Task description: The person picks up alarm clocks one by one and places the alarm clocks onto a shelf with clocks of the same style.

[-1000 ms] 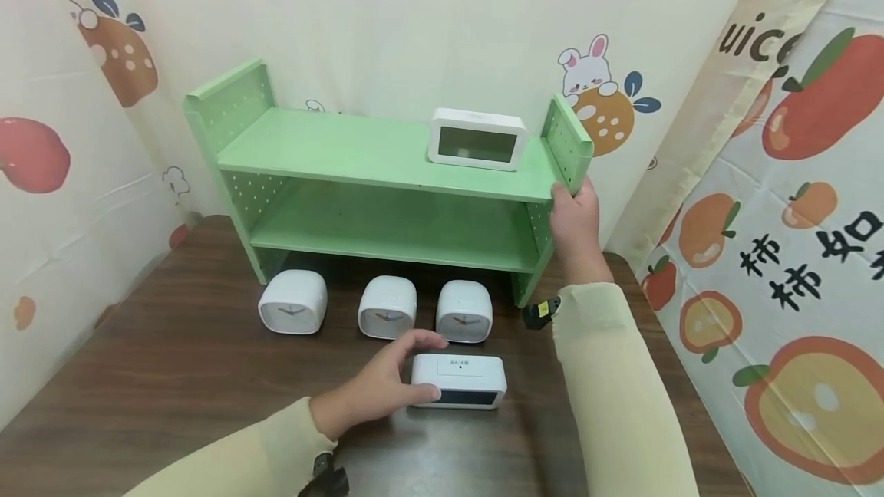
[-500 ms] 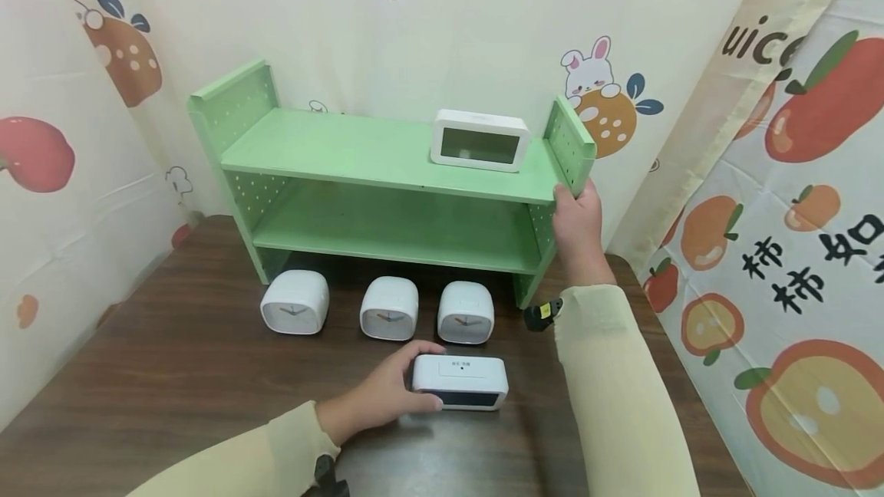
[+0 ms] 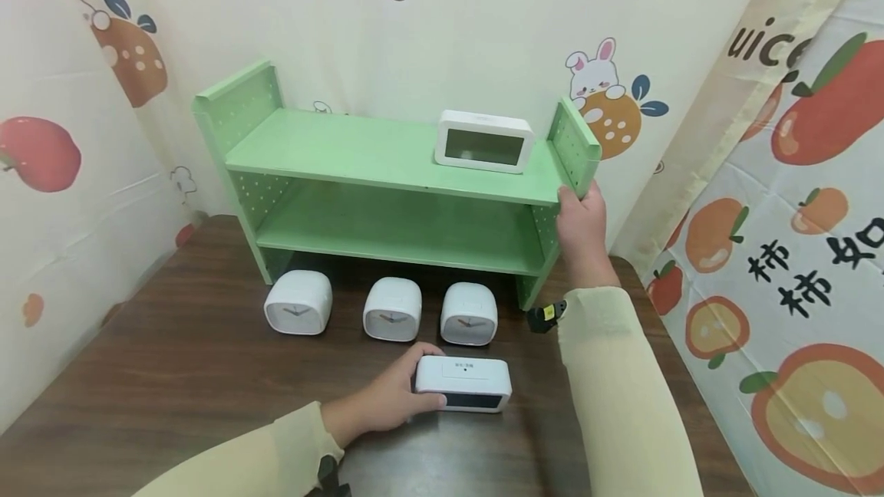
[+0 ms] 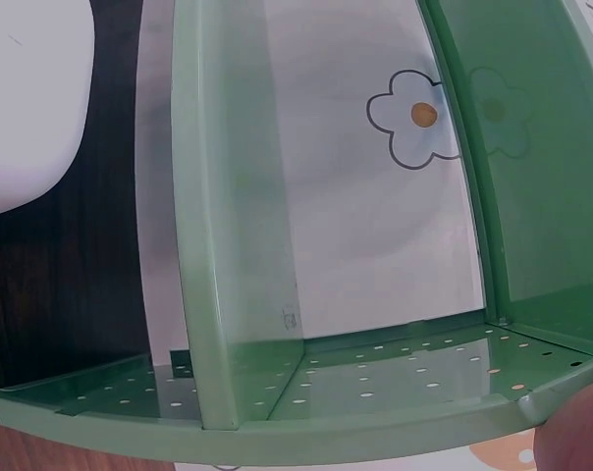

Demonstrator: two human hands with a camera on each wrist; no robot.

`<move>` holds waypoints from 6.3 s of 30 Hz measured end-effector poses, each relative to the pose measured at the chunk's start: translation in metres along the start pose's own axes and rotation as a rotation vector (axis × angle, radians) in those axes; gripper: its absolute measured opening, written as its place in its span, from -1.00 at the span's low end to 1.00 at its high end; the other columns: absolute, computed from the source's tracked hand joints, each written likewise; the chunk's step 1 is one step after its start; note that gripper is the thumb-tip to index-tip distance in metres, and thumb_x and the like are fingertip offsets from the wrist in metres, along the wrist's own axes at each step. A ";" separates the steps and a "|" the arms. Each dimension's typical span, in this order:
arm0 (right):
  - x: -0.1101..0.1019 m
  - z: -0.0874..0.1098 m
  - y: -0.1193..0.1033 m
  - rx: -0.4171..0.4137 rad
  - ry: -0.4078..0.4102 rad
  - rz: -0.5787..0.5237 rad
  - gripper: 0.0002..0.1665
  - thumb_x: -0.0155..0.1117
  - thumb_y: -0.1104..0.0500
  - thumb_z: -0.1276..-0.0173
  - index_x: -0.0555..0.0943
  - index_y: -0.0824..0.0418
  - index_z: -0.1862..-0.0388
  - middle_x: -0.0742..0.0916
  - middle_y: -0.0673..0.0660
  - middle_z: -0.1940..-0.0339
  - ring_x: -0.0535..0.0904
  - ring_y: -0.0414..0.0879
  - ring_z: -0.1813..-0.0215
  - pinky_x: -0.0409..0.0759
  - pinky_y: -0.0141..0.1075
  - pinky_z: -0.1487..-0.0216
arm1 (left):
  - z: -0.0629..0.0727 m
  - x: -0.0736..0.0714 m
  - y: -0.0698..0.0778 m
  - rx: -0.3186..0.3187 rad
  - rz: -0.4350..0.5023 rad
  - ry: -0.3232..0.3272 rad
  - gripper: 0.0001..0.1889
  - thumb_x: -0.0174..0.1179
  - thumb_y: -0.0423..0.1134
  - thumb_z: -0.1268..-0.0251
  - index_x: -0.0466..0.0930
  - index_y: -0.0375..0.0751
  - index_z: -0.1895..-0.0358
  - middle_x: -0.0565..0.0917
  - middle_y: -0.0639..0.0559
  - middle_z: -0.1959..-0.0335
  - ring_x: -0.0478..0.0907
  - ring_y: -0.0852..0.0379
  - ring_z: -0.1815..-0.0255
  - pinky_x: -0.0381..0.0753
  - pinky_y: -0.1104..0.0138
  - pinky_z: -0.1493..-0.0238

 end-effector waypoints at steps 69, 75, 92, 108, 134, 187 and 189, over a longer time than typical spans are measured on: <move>0.003 0.000 0.000 -0.060 0.001 -0.029 -0.42 -0.10 0.09 -0.66 0.27 0.12 -0.60 0.49 0.15 -0.45 0.47 -0.08 -0.35 0.35 -0.12 -0.44 | 0.009 -0.015 0.041 0.176 0.143 -0.090 -0.50 0.37 -0.42 -0.31 0.41 -0.23 -0.27 0.64 -0.06 -0.10 0.61 0.13 -0.04 0.60 0.31 -0.04; 0.004 0.001 -0.001 -0.072 0.002 -0.016 -0.42 -0.11 0.10 -0.66 0.27 0.11 -0.61 0.49 0.13 -0.48 0.44 -0.08 -0.40 0.33 -0.15 -0.46 | 0.010 -0.033 0.057 0.168 0.131 -0.125 -0.50 0.34 -0.43 -0.34 0.40 -0.23 -0.29 0.62 -0.07 -0.14 0.59 0.09 -0.08 0.63 0.27 -0.01; 0.000 -0.001 0.001 -0.051 0.007 -0.006 -0.40 -0.10 0.09 -0.66 0.26 0.11 -0.61 0.48 0.17 -0.48 0.47 -0.07 -0.36 0.35 -0.11 -0.45 | 0.019 -0.099 0.120 0.264 0.097 -0.093 -0.50 0.31 -0.44 -0.37 0.36 -0.37 -0.31 0.60 -0.22 -0.18 0.56 -0.03 -0.10 0.61 0.24 -0.03; 0.000 0.001 -0.002 -0.067 -0.006 -0.010 -0.41 -0.11 0.09 -0.67 0.25 0.13 -0.61 0.48 0.18 -0.47 0.47 -0.06 -0.35 0.35 -0.09 -0.46 | 0.012 -0.188 0.146 0.306 0.000 0.043 -0.48 0.26 -0.40 -0.39 0.34 -0.36 -0.35 0.58 -0.19 -0.19 0.54 -0.02 -0.11 0.58 0.24 -0.05; 0.002 0.002 -0.002 -0.077 -0.006 0.009 -0.43 -0.10 0.08 -0.67 0.27 0.12 -0.58 0.52 0.15 -0.40 0.52 -0.08 -0.27 0.37 0.06 -0.43 | 0.002 -0.270 0.211 0.368 0.116 0.152 -0.56 0.06 -0.43 -0.55 0.24 -0.31 -0.40 0.43 -0.15 -0.33 0.43 0.01 -0.26 0.61 0.37 -0.08; -0.002 -0.002 0.001 -0.078 -0.010 0.048 -0.43 -0.13 0.05 -0.69 0.26 0.10 -0.59 0.53 0.14 -0.39 0.52 -0.06 -0.29 0.39 0.04 -0.41 | -0.072 -0.324 0.221 0.130 -0.071 0.232 -0.64 0.19 -0.25 -0.52 0.39 -0.11 -0.27 0.52 -0.04 -0.22 0.48 0.03 -0.20 0.54 0.38 -0.09; -0.002 -0.002 0.000 -0.082 -0.003 0.047 -0.43 -0.12 0.05 -0.68 0.27 0.10 -0.59 0.53 0.14 -0.38 0.52 -0.06 -0.28 0.39 0.04 -0.41 | -0.074 -0.322 0.221 0.131 -0.056 0.227 -0.64 0.19 -0.26 -0.52 0.39 -0.12 -0.28 0.52 -0.04 -0.22 0.48 0.03 -0.20 0.53 0.37 -0.11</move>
Point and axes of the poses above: each hand's wrist, its own z-axis away from the middle knuckle, its own x-axis out of the palm, y = z × x, the point moved 6 cm from there along -z, towards the middle knuckle
